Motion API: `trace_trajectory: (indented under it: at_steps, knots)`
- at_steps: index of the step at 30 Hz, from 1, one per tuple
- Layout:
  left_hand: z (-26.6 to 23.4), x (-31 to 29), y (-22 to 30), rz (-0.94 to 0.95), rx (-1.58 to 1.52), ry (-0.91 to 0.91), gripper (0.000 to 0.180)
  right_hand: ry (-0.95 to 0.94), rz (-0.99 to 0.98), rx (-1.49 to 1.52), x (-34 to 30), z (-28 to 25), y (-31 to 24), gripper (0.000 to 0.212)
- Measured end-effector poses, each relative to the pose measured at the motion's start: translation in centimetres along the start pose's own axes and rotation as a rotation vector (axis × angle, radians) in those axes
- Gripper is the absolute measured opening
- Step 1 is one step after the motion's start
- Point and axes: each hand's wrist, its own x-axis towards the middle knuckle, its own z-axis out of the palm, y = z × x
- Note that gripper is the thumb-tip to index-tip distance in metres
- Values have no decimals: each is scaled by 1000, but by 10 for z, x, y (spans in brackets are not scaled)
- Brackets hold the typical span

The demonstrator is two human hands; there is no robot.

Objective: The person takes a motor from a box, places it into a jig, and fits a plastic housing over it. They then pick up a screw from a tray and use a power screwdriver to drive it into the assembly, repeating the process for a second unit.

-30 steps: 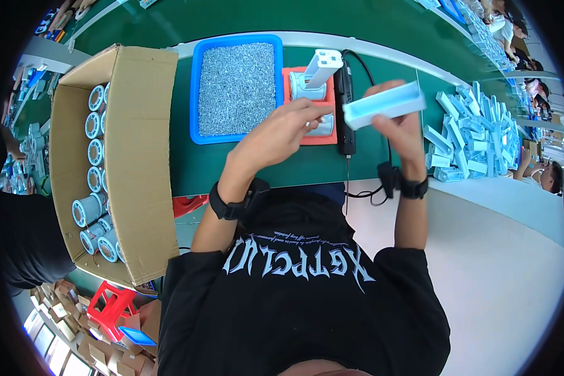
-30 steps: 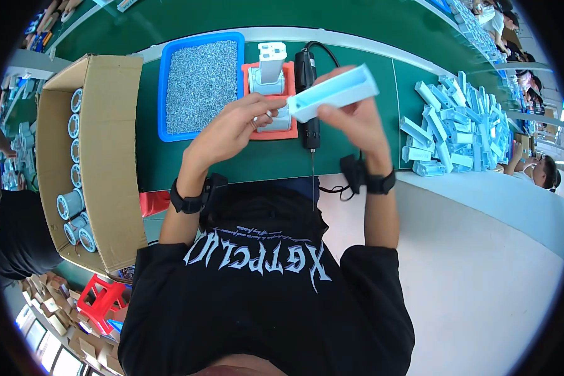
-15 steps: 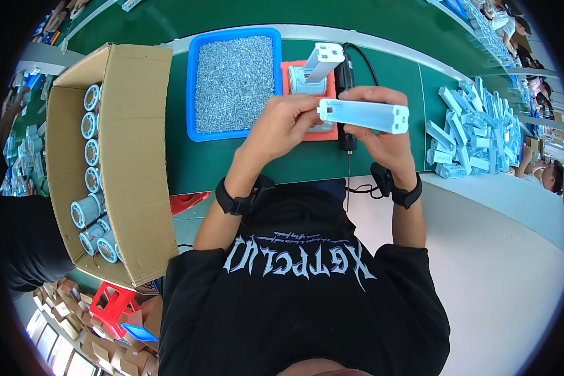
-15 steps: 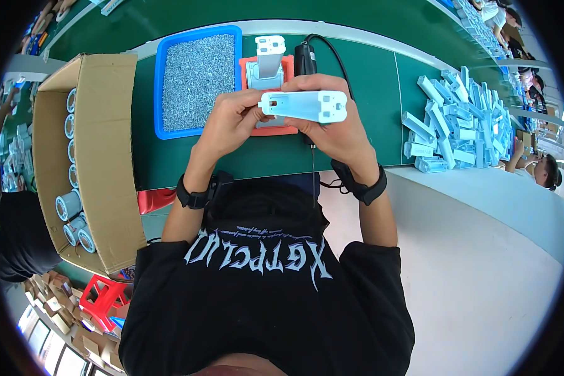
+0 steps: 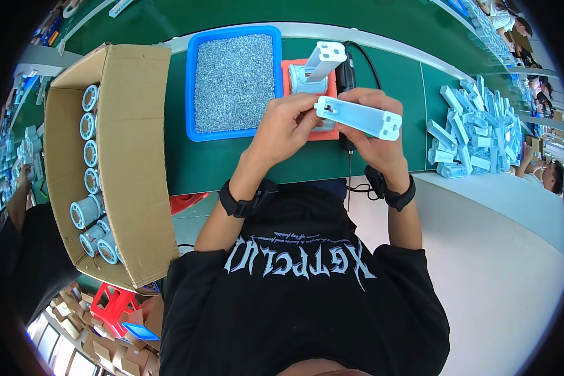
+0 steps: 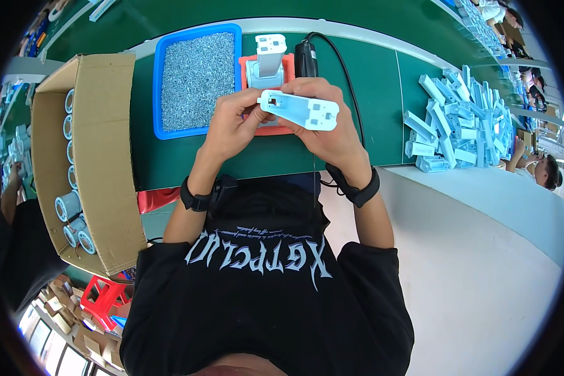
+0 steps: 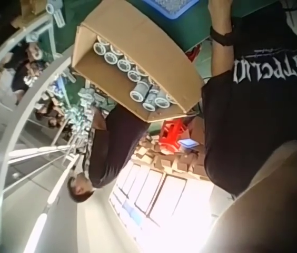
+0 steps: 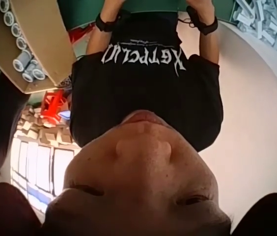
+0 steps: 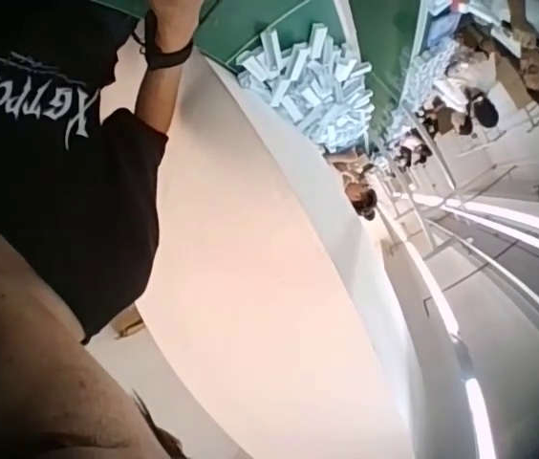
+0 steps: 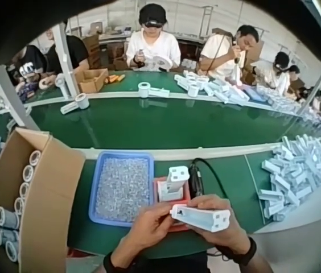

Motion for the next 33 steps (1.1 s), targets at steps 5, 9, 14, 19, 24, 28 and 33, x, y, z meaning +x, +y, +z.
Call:
trace_trajectory:
  at_steps: [5, 9, 14, 19, 24, 28, 33]
  knots:
    - [-5, -1, 2, -7, 47, -70, 21, -19, 92, 0, 4, 0, -2, 51]
    - [-6, -6, 0, 224, 253, 60, 30, -102, 186, -95, 8, 1, -3, 42]
    - [-3, -17, -2, 56, 351, 74, 46, -240, 312, -216, 12, 4, 0, 31]
    - [6, -21, 3, 25, 409, 187, 53, -359, 344, -259, 19, -7, 0, 33]
    - [-2, -21, 3, -19, 507, 111, 55, -422, 290, -336, 33, -11, -1, 36]
    - [-4, -20, -1, 19, 468, 87, 53, -500, 278, -334, 42, -10, -3, 37]
    - [-2, -19, -5, 84, 431, 142, 51, -506, 218, -351, 40, -6, -5, 36]
